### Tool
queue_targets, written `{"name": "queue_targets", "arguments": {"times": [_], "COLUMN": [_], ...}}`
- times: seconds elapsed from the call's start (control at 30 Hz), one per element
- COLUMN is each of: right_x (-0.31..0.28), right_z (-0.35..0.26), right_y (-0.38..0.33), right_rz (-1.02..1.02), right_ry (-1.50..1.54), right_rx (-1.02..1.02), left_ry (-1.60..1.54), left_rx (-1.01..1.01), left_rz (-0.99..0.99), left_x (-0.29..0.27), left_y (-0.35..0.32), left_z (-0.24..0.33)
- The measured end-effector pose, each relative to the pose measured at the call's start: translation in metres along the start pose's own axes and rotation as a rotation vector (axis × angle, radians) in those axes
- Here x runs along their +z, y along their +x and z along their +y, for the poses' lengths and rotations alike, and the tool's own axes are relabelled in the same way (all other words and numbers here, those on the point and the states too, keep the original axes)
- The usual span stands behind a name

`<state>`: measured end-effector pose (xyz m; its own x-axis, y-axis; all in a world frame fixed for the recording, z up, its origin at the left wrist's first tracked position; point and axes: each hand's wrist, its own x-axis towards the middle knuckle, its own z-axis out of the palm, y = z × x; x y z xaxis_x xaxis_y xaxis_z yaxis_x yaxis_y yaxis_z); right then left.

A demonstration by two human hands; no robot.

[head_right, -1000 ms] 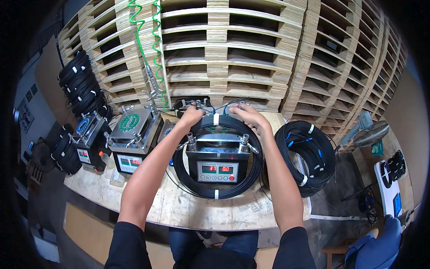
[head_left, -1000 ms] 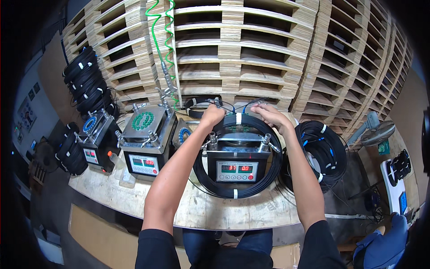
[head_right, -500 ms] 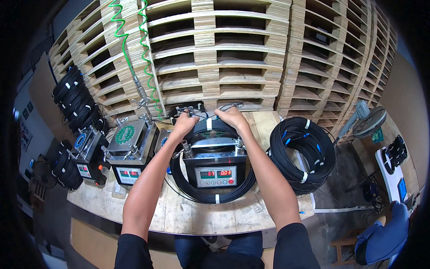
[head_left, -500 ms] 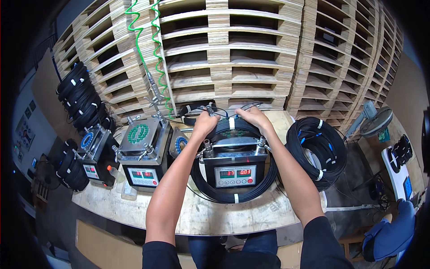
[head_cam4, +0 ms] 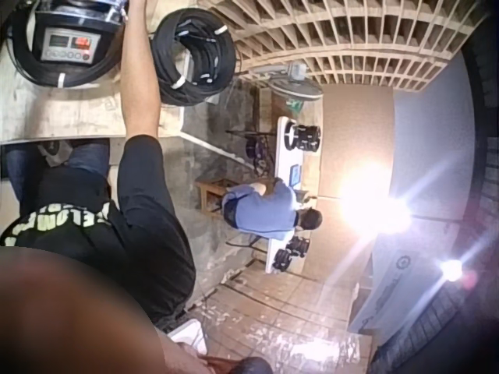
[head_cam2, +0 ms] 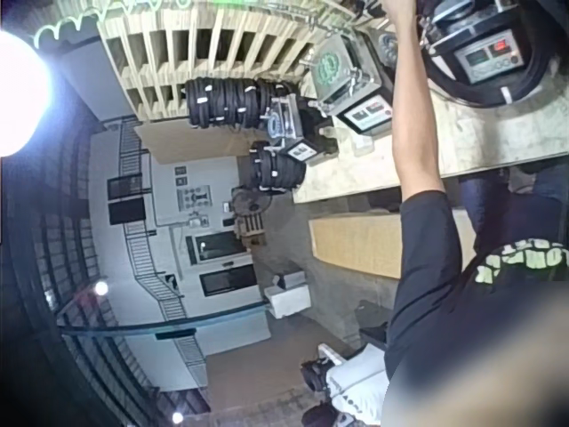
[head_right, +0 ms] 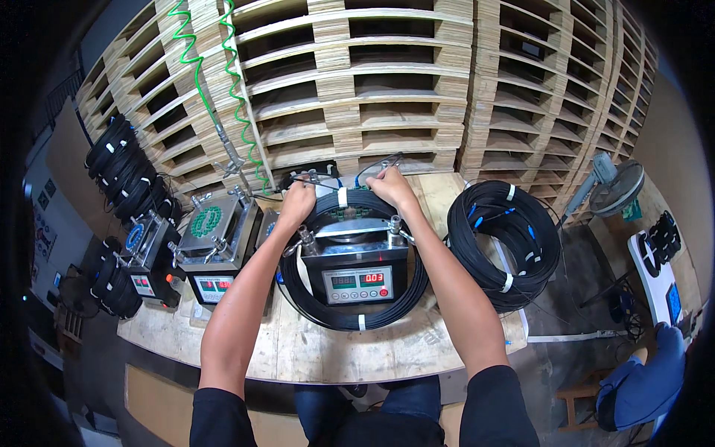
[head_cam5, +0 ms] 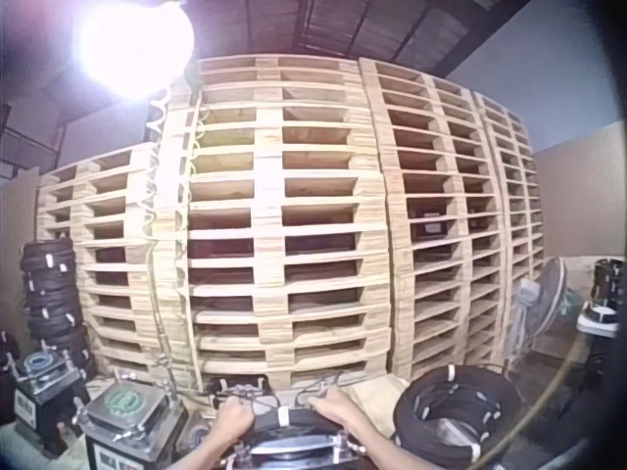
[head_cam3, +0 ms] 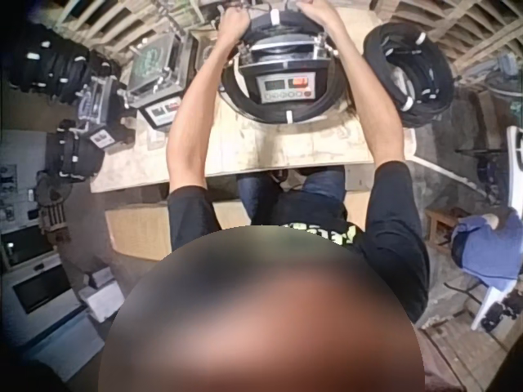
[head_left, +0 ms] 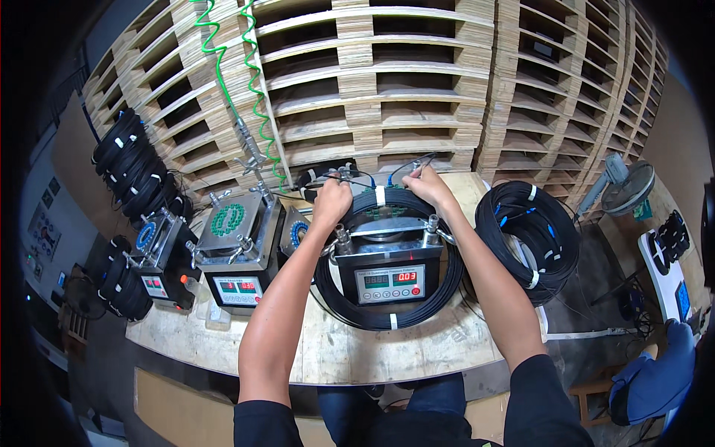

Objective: Processing or testing fiber optic cable coils using a benchtop machine.

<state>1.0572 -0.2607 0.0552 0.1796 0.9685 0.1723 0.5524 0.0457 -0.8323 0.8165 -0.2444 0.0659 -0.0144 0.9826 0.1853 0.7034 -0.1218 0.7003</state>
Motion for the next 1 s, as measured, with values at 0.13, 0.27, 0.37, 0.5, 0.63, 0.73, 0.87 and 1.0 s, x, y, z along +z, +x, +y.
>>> {"name": "queue_targets", "arguments": {"times": [0.13,0.27,0.37,0.5,0.63,0.73,0.87,1.0], "right_x": [0.003,-0.001,-0.008,-0.016,-0.023,-0.019,-0.020,-0.015], "right_z": [0.006,0.004,-0.001,0.002,0.003,0.005,0.006,-0.001], "right_y": [0.000,-0.004,-0.010,-0.017,-0.021,-0.021,-0.023,-0.022], "right_rz": [0.016,-0.017,-0.096,-0.171,-0.262,-0.253,-0.171,-0.121], "right_ry": [0.001,0.118,0.131,0.202,0.369,0.469,0.568,0.525], "right_rx": [0.004,0.026,0.050,-0.038,-0.017,0.048,0.092,0.083], "left_ry": [-0.008,-0.056,-0.090,-0.072,-0.083,-0.098,-0.083,-0.177], "left_rx": [-0.018,0.004,0.022,-0.006,-0.021,-0.002,-0.067,-0.012], "left_rz": [-0.005,0.029,0.026,0.045,0.054,0.078,0.071,0.393], "left_x": [-0.001,-0.002,-0.004,-0.009,-0.004,-0.001,-0.001,0.007], "left_y": [-0.004,-0.005,-0.007,-0.013,-0.015,-0.011,-0.005,0.004], "left_z": [0.003,0.004,0.004,0.013,0.012,0.005,-0.002,-0.023]}}
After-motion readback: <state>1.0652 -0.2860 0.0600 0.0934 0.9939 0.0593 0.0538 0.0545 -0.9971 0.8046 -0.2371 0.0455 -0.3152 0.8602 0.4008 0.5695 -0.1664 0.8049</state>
